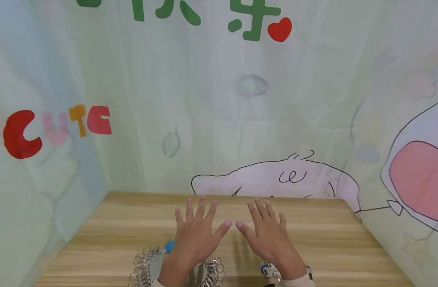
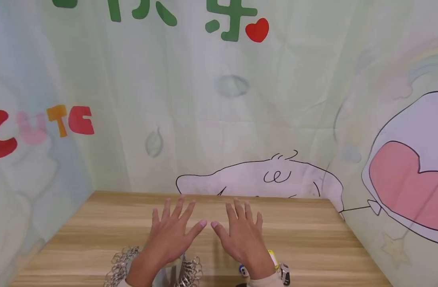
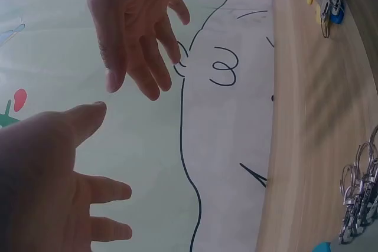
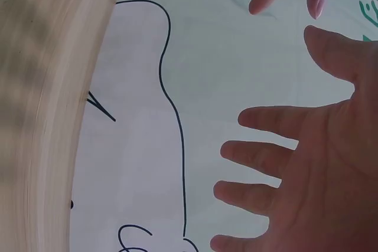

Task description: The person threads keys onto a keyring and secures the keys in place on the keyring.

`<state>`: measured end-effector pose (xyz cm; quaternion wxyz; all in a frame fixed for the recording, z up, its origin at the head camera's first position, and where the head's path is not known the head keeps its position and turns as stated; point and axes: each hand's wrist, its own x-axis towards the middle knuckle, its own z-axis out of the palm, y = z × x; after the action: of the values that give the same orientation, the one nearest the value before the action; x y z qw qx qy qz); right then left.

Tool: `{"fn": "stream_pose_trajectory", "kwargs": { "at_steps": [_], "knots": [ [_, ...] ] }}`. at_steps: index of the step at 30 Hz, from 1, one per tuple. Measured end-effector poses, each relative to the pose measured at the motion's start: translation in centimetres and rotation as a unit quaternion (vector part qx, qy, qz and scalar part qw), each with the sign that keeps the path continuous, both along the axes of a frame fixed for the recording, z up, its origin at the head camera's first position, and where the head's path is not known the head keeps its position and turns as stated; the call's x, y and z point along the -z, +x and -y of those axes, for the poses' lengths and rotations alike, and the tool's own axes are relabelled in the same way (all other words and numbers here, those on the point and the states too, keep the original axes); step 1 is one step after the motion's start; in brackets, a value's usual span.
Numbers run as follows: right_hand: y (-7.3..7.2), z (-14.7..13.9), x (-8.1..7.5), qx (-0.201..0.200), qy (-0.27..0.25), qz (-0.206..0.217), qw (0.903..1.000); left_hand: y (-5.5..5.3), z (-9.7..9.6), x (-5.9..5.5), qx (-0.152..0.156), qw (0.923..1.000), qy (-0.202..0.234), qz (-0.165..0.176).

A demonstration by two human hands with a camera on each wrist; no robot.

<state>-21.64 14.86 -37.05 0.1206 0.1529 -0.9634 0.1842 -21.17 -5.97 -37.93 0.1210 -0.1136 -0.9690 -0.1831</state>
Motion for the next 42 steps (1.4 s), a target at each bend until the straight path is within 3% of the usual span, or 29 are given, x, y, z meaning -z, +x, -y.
{"fn": "stream_pose_trajectory", "kwargs": {
  "at_steps": [3,8,15,18,22,24,28,32,36,42],
  "knots": [
    [0.2,-0.1,-0.3,-0.009,-0.016,-0.021,0.9996,0.1,0.1,-0.3,0.011,0.9999,0.005,-0.003],
    [0.4,-0.8,-1.3,-0.016,-0.075,-0.109,0.9911,0.3,0.6,-0.8,0.032,0.9988,0.029,-0.021],
    [1.3,-1.1,-2.8,-0.027,-0.110,-0.200,0.9732,0.6,1.2,-1.1,0.058,0.9918,0.053,-0.101],
    [1.7,-0.8,-3.3,-0.023,-0.115,-0.230,0.9661,0.8,1.4,-1.5,0.065,0.9894,0.060,-0.114],
    [2.2,-0.6,-3.8,-0.020,-0.117,-0.262,0.9577,1.2,1.7,-1.9,0.067,0.9907,0.071,-0.095],
    [2.4,-0.4,-3.9,-0.023,-0.118,-0.274,0.9542,1.4,1.9,-2.0,0.067,0.9929,0.073,-0.067],
    [2.8,-0.1,-4.2,-0.029,-0.120,-0.286,0.9502,1.7,2.2,-1.6,0.082,0.9947,0.055,0.027],
    [3.2,0.3,-4.4,-0.032,-0.122,-0.294,0.9476,2.0,2.7,-0.7,0.118,0.9868,0.028,0.107],
    [3.5,0.7,-4.3,-0.036,-0.121,-0.299,0.9458,2.2,2.9,0.2,0.134,0.9830,0.023,0.124],
    [3.8,1.2,-4.4,-0.038,-0.123,-0.303,0.9441,2.3,2.9,0.7,0.128,0.9865,0.015,0.100]
  ]
}}
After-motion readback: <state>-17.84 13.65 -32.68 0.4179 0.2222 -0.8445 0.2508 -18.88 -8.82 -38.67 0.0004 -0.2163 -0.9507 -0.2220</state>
